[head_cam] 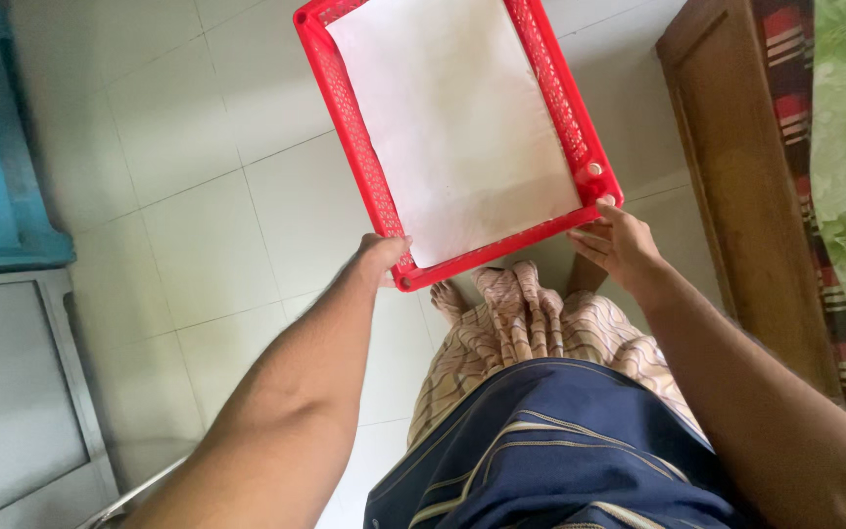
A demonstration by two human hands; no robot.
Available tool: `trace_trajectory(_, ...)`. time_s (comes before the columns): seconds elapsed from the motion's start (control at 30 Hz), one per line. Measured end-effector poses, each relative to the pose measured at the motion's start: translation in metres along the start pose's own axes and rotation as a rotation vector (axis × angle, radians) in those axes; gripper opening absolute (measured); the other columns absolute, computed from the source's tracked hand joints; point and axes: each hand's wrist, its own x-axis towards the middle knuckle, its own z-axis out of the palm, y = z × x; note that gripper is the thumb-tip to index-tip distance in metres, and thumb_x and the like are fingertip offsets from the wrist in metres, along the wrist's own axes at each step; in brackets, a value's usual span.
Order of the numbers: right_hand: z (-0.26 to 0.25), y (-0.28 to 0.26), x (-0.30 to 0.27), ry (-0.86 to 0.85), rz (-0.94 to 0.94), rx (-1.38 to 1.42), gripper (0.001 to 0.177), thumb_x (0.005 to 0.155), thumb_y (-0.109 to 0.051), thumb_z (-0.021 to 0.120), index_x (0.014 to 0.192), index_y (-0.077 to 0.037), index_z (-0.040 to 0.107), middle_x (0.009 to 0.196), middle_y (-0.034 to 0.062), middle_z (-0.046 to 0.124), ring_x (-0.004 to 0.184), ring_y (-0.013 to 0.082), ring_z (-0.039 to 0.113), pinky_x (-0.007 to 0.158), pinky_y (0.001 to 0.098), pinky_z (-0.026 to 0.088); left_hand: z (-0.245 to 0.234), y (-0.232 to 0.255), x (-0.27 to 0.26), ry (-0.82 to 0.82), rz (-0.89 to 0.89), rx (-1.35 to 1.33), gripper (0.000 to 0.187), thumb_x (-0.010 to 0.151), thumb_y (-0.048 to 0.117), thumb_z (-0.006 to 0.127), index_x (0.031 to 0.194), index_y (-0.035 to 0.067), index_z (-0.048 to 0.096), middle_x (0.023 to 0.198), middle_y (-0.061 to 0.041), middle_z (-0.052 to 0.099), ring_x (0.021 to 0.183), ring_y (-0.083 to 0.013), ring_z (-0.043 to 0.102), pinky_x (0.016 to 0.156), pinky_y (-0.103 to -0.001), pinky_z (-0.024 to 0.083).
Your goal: The person assembles a multi-tiered storage unit by inserting white plastic support rods into red and white plastic baskets. They stack the baskets vertically and secure them with the rods to form a stable shelving unit.
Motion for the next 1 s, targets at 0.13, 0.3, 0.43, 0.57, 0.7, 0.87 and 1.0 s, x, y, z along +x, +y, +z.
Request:
trace_trajectory(0.13, 0.007, 0.013, -0.005, -0.035, -0.037, -0.104, 0.039, 0.099, -0.029, 0.062, 0.126, -0.003, 0.052, 0.122, 0.0175, 0.061, 0.112, 0.035, 0.069, 0.097, 0.045, 0.061, 0.038, -0.001, -0.023, -0.132, 0.032, -0.039, 0.041, 0.1, 0.022, 0.061, 0.131, -0.004, 0.055, 0.126, -0.025, 0.067, 0.105, -0.0342, 0.074, 0.088, -0.055, 0.063)
trace_trajectory(0.3, 0.013, 0.041, -0.003, 0.128, -0.076, -0.228, 0.043, 0.094, -0.024, 0.069, 0.126, -0.003, 0.049, 0.115, 0.0144, 0.066, 0.102, 0.0281, 0.072, 0.088, 0.0437, 0.064, 0.107, -0.003, -0.041, -0.283, 0.068, -0.103, 0.033, 0.103, 0.015, 0.054, 0.125, -0.009, 0.058, 0.106, -0.03, 0.073, 0.09, -0.0345, 0.08, 0.081, -0.042, 0.065)
trace_trajectory(0.43, 0.006, 0.096, -0.008, 0.28, -0.093, -0.334, 0.04, 0.091, -0.024, 0.08, 0.117, 0.002, 0.063, 0.097, 0.0125, 0.068, 0.08, 0.0249, 0.068, 0.076, 0.0472, 0.063, 0.129, -0.006, -0.047, -0.613, 0.066, -0.115, 0.037, 0.099, 0.022, 0.062, 0.128, -0.001, 0.056, 0.127, -0.021, 0.062, 0.108, -0.0321, 0.066, 0.091, -0.048, 0.057)
trace_trajectory(0.57, 0.012, 0.12, -0.018, 0.431, 0.024, -0.216, 0.037, 0.084, -0.022, 0.083, 0.104, 0.001, 0.062, 0.081, 0.0084, 0.071, 0.071, 0.0236, 0.072, 0.067, 0.0413, 0.063, 0.113, -0.005, -0.016, -0.608, 0.152, -0.114, 0.044, 0.095, 0.025, 0.064, 0.13, 0.001, 0.054, 0.14, -0.02, 0.056, 0.117, -0.0363, 0.065, 0.096, -0.049, 0.058)
trace_trajectory(0.7, 0.03, 0.137, -0.021, 0.475, -0.013, -0.199, 0.039, 0.083, -0.016, 0.084, 0.104, 0.007, 0.062, 0.091, 0.0138, 0.067, 0.074, 0.0272, 0.073, 0.062, 0.0392, 0.068, 0.064, 0.036, 0.087, -0.371, 0.243, -0.293, 0.051, 0.094, 0.025, 0.069, 0.133, -0.003, 0.053, 0.139, -0.023, 0.056, 0.115, -0.0344, 0.064, 0.099, -0.049, 0.061)
trace_trajectory(0.87, 0.034, 0.153, -0.018, 0.552, -0.136, -0.054, 0.039, 0.085, -0.012, 0.084, 0.109, 0.002, 0.057, 0.105, 0.0155, 0.064, 0.081, 0.0264, 0.071, 0.065, 0.0373, 0.067, -0.03, 0.127, 0.208, -0.383, 0.394, -0.654, 0.036, 0.094, 0.02, 0.071, 0.123, 0.002, 0.06, 0.111, -0.011, 0.064, 0.098, -0.0247, 0.063, 0.094, -0.048, 0.055)
trace_trajectory(1.0, 0.028, 0.153, -0.018, 0.522, -0.132, 0.118, 0.04, 0.085, -0.004, 0.08, 0.115, 0.0, 0.054, 0.107, 0.0145, 0.062, 0.091, 0.0277, 0.071, 0.073, 0.0407, 0.066, -0.077, 0.176, 0.216, -0.428, 0.314, -0.733, 0.044, 0.093, 0.022, 0.071, 0.131, 0.005, 0.055, 0.121, -0.012, 0.063, 0.11, -0.0272, 0.066, 0.098, -0.047, 0.054)
